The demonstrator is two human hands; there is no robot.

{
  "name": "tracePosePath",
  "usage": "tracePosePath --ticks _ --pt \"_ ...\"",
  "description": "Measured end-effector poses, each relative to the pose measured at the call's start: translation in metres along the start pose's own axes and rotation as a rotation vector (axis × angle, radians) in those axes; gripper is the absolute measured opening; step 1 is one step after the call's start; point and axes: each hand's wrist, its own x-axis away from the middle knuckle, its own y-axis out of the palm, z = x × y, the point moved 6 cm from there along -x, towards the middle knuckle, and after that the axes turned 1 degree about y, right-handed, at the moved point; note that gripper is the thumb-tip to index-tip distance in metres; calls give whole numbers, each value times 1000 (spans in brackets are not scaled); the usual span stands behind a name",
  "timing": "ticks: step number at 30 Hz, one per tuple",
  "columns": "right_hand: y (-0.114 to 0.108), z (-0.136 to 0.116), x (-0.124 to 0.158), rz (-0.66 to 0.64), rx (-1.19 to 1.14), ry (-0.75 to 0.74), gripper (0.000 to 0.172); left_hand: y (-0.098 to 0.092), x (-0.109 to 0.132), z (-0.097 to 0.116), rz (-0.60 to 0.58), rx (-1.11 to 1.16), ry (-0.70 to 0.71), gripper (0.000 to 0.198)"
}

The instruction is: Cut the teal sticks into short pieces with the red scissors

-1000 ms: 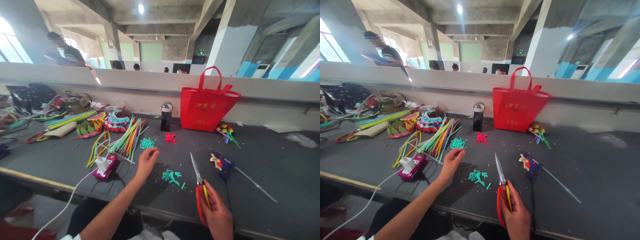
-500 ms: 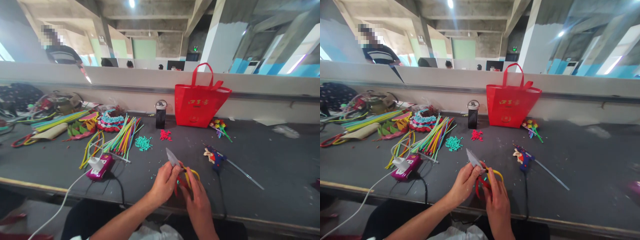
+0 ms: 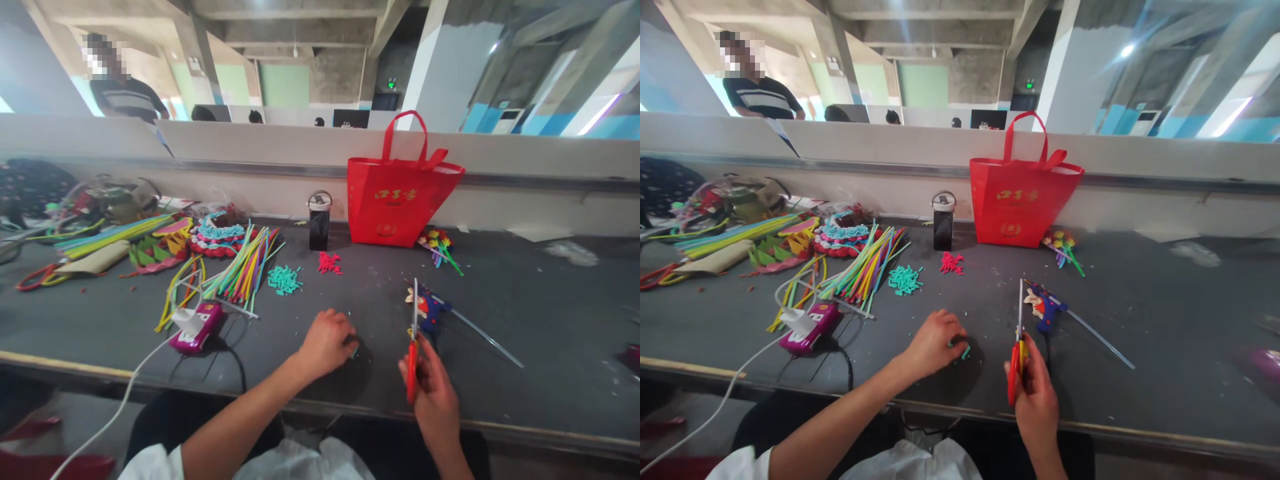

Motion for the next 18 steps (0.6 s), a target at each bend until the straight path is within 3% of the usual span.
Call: tracePosePath --ticks 3,6,13,18 --pt "4 -8 3 3 -25 -35 69 24 1 11 -53 -29 -32 8" --pt "5 -11 5 -1 -37 -39 68 31 -2 14 -39 35 -76 7" --pt "7 -8 8 -8 -77 44 72 9 -3 -11 55 473 -227 12" --pt "35 -30 6 -1 -212 93 84 -8 3 -16 86 817 -298 14"
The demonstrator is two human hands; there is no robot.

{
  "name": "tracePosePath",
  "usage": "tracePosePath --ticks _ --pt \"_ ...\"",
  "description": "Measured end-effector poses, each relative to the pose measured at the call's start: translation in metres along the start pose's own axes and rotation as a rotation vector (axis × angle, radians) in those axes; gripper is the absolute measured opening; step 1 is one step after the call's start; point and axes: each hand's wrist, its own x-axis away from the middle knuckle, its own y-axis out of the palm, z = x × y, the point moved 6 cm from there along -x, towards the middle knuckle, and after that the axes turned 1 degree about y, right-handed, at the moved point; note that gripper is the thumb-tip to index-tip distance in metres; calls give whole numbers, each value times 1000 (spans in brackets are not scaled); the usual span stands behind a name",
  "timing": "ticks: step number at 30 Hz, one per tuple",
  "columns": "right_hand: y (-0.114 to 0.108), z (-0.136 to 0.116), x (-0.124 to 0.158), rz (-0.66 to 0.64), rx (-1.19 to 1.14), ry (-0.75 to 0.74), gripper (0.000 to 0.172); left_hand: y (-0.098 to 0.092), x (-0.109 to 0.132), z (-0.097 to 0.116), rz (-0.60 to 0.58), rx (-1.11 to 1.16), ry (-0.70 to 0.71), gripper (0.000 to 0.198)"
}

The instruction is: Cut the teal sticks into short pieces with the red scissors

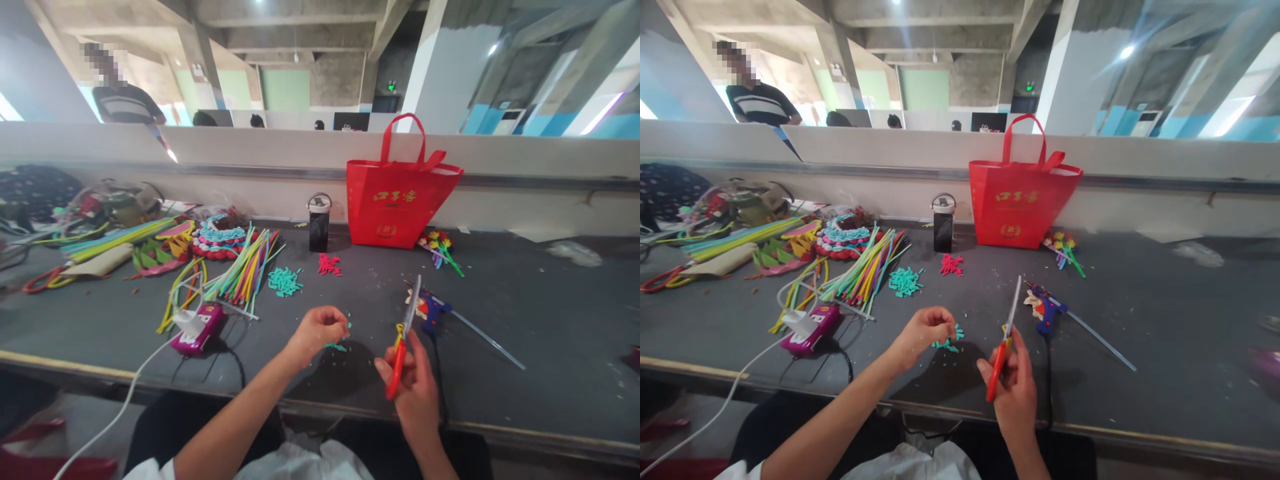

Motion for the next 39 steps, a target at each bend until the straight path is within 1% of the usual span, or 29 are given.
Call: tracePosePath --ticks 3,5,7,10,13,16,19,24,27,30,32,34,36,39 --pt "28 -16 -5 -74 -102 -14 77 2 4 3 -15 106 -9 10" --pt "43 -23 -8 -118 -146 -8 76 5 6 2 -20 136 -11 10" --pt "53 -25 -11 -160 -170 21 73 8 8 0 -28 158 -5 10" --pt "60 -21 -10 -210 -197 85 68 9 10 0 -33 179 38 11" --pt "61 -18 -8 -202 -244 126 67 9 12 4 -23 163 91 10" --pt "60 -18 -7 -169 -247 129 67 9 13 8 -21 141 123 9" --pt "58 -18 -8 -149 -228 114 69 3 16 5 -24 84 137 10" --pt "43 -20 -21 -35 -220 74 72 -22 20 -9 36 -233 159 9" --pt "41 -24 -27 -33 -218 54 71 -29 21 -5 71 -397 220 11" --pt "46 -28 -26 -73 -198 42 71 -27 21 11 159 -523 280 13" --pt "49 -30 -24 -86 -173 37 72 -24 22 22 209 -500 284 12" --pt "51 -32 -22 -101 -151 24 71 -19 23 32 202 -441 291 13" --pt "53 -35 -21 -124 -114 -4 70 -12 24 41 162 -396 300 13" --pt "55 -40 -18 -158 -56 -44 67 -4 26 44 119 -390 295 11"
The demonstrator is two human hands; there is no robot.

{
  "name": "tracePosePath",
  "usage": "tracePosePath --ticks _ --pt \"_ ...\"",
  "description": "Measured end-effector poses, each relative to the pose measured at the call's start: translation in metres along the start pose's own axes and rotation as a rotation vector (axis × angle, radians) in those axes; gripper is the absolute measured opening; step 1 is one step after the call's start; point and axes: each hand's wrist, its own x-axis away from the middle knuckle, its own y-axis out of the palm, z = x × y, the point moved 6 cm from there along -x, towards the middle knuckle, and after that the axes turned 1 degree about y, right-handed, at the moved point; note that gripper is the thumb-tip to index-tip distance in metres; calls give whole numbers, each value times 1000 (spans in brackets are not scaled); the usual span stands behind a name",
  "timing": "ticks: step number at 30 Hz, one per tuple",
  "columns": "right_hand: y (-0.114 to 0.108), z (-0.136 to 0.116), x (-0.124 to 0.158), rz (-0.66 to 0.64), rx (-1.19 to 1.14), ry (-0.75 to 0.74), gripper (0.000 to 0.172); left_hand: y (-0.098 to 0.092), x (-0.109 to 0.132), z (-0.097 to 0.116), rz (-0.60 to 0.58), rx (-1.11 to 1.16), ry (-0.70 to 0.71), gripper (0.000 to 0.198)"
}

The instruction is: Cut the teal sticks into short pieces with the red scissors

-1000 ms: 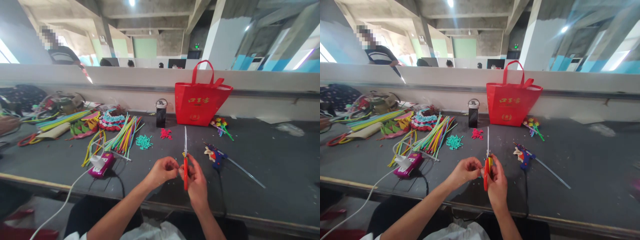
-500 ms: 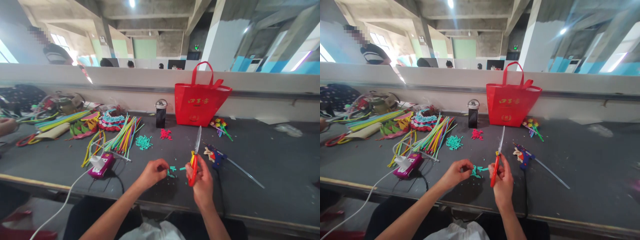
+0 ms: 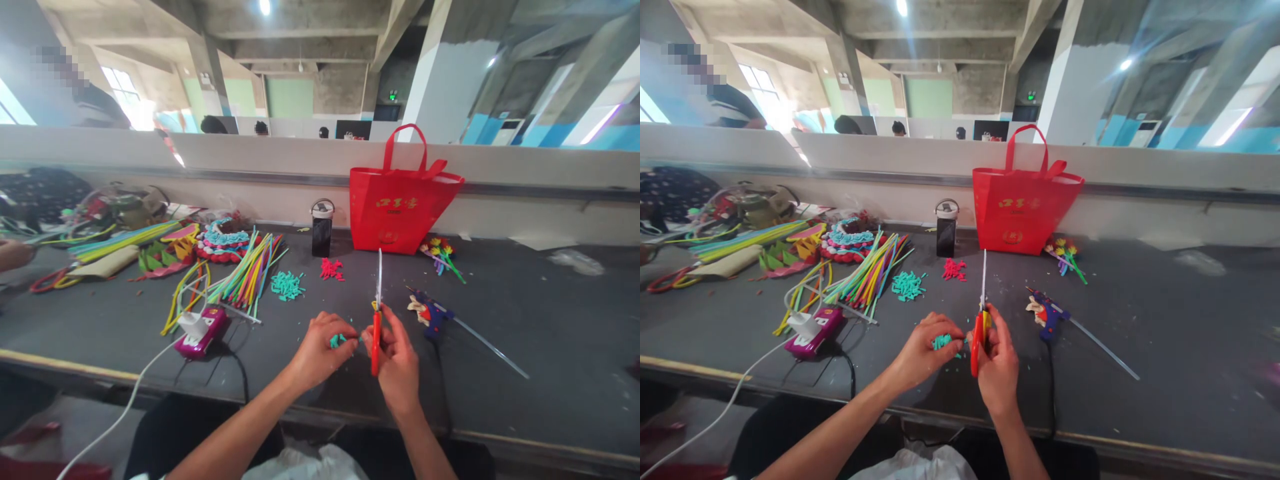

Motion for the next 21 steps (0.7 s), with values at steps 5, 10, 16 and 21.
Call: tracePosePath --ticks 5,10,16,21 --pt "6 -2 1 -56 27 -10 63 7 5 -11 3 95 -74 8" --pt "3 -3 9 -39 178 -168 61 -4 9 -30 134 678 -384 8" --pt "11 1 36 -105 424 -386 63 -32 5 -16 395 986 -382 16" --pt "18 7 46 -178 503 -446 65 -31 6 -9 373 976 -350 18"
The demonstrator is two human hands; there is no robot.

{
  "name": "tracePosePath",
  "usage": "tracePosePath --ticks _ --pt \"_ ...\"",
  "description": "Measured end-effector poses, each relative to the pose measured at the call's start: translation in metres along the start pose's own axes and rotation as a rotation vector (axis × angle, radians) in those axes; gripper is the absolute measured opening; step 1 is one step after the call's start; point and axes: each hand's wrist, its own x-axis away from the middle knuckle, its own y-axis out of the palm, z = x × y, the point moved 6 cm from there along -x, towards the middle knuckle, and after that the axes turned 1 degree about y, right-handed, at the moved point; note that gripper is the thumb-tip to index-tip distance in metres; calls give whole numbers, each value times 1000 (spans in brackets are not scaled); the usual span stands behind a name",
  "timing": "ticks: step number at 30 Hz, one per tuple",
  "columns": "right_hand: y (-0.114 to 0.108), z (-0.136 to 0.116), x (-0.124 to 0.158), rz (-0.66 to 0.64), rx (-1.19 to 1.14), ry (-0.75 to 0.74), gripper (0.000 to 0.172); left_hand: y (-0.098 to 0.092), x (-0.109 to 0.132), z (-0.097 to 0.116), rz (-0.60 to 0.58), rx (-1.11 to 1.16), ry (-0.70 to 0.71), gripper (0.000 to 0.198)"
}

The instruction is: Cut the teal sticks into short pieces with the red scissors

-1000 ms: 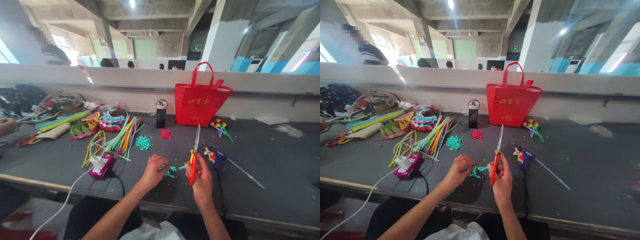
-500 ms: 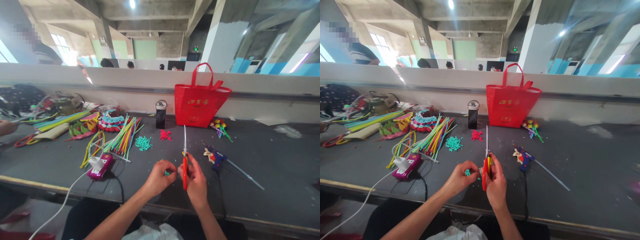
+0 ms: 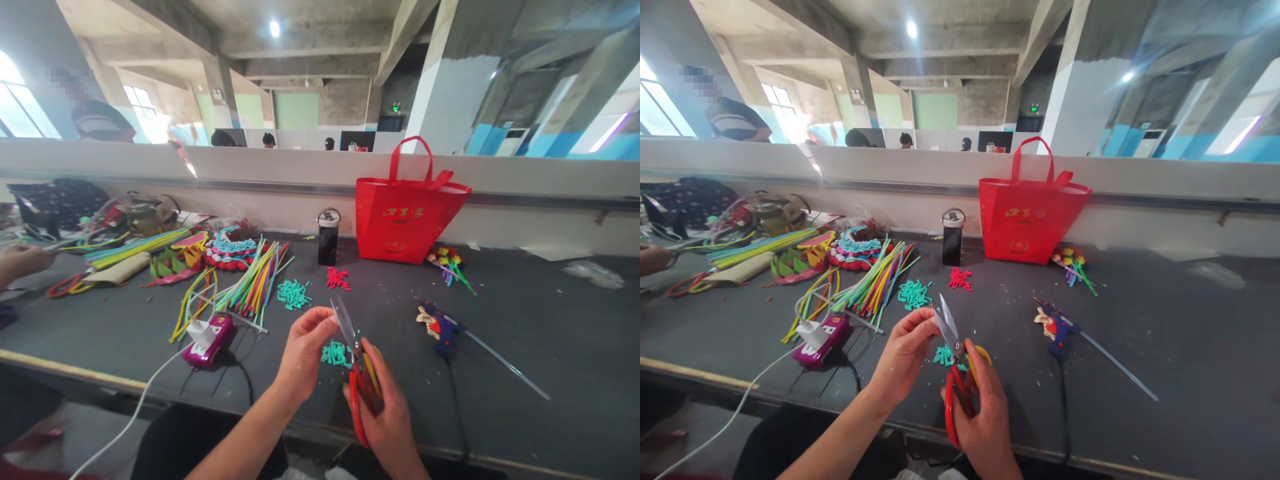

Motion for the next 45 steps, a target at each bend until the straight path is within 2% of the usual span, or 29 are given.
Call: tracePosePath --ticks 6,18,21,25,35,45 --pt "-2 -4 -1 -53 34 -2 62 -4 4 2 3 -92 31 19" --pt "-7 -8 0 -35 153 -55 57 -3 5 0 -61 -258 47 21" --pt "-8 -10 0 -19 168 -48 58 -5 7 2 -23 -273 80 19" --pt "-10 -8 3 13 194 -60 57 -7 7 5 19 -281 103 15" --pt "-11 -5 4 26 217 -58 57 -1 9 3 21 -235 52 14" --pt "-10 -9 6 84 269 -157 54 4 11 4 21 -178 31 16"
